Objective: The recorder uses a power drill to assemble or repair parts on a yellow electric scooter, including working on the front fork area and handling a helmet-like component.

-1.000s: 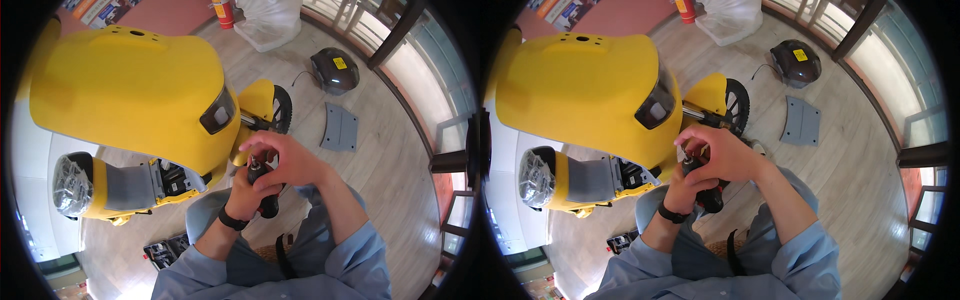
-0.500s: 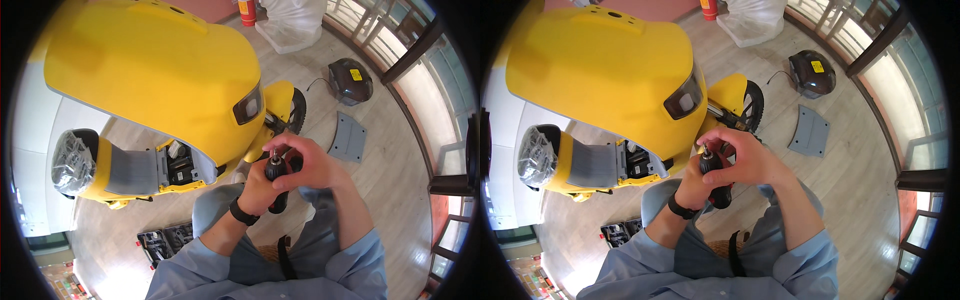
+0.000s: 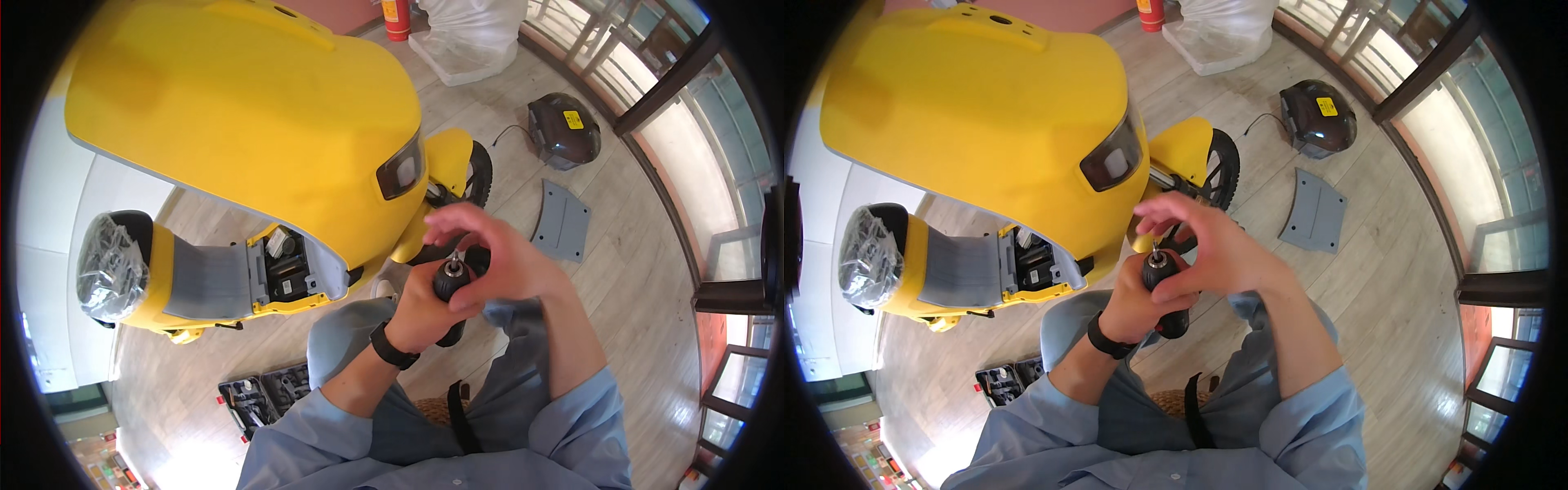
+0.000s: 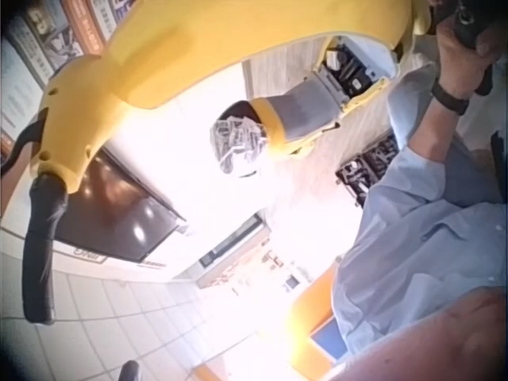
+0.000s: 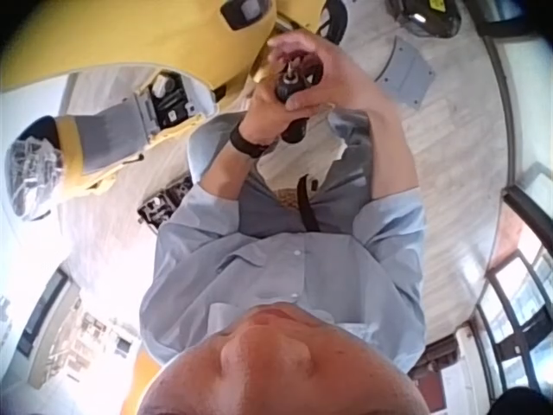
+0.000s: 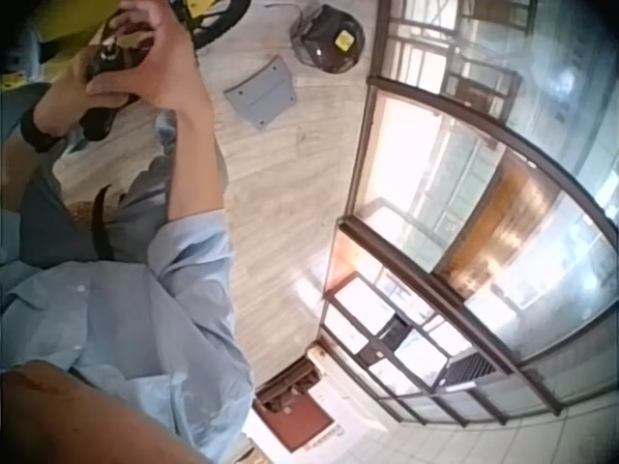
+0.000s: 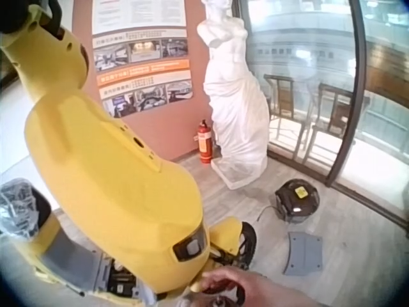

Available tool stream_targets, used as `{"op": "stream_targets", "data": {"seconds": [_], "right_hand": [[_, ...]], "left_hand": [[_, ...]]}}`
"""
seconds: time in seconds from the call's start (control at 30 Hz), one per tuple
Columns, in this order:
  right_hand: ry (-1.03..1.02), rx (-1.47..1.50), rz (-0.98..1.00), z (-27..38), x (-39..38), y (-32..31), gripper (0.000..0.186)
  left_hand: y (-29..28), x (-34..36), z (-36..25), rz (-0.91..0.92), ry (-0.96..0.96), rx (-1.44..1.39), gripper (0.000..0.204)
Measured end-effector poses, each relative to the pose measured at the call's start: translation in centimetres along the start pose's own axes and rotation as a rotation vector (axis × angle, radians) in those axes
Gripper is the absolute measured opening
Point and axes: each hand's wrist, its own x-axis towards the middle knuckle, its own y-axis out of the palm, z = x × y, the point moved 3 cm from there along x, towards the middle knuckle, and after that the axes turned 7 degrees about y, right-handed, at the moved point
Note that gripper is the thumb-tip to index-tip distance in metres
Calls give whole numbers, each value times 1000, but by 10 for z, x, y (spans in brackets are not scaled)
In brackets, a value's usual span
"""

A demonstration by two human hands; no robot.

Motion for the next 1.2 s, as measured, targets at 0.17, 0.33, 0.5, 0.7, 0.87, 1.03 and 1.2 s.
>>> {"op": "stream_targets", "data": {"seconds": [0.17, 0.33, 0.5, 0.7, 0.87, 1.03, 1.2], "right_hand": [[35, -57, -171, -12, 3, -25, 62], [-22, 208, -64, -8, 1, -8, 41], [-169, 92, -24, -2, 2, -2, 15], [-201, 417, -62, -5, 4, -4, 13], [-169, 717, -261, -17, -1, -20, 11], [-2, 529, -377, -6, -6, -27, 11], [-4, 334, -215, -9, -12, -25, 14]], "left_hand": [[-6, 3, 7, -21, -12, -56, 22], [3, 1, -6, -9, 101, 144, 17], [5, 2, -11, -84, 100, 149, 18], [2, 2, 2, 8, 117, 205, 16], [5, 3, 4, 19, 73, 141, 17], [2, 3, 0, -16, 86, -160, 33], [9, 3, -3, 246, 186, -625, 57]]}}
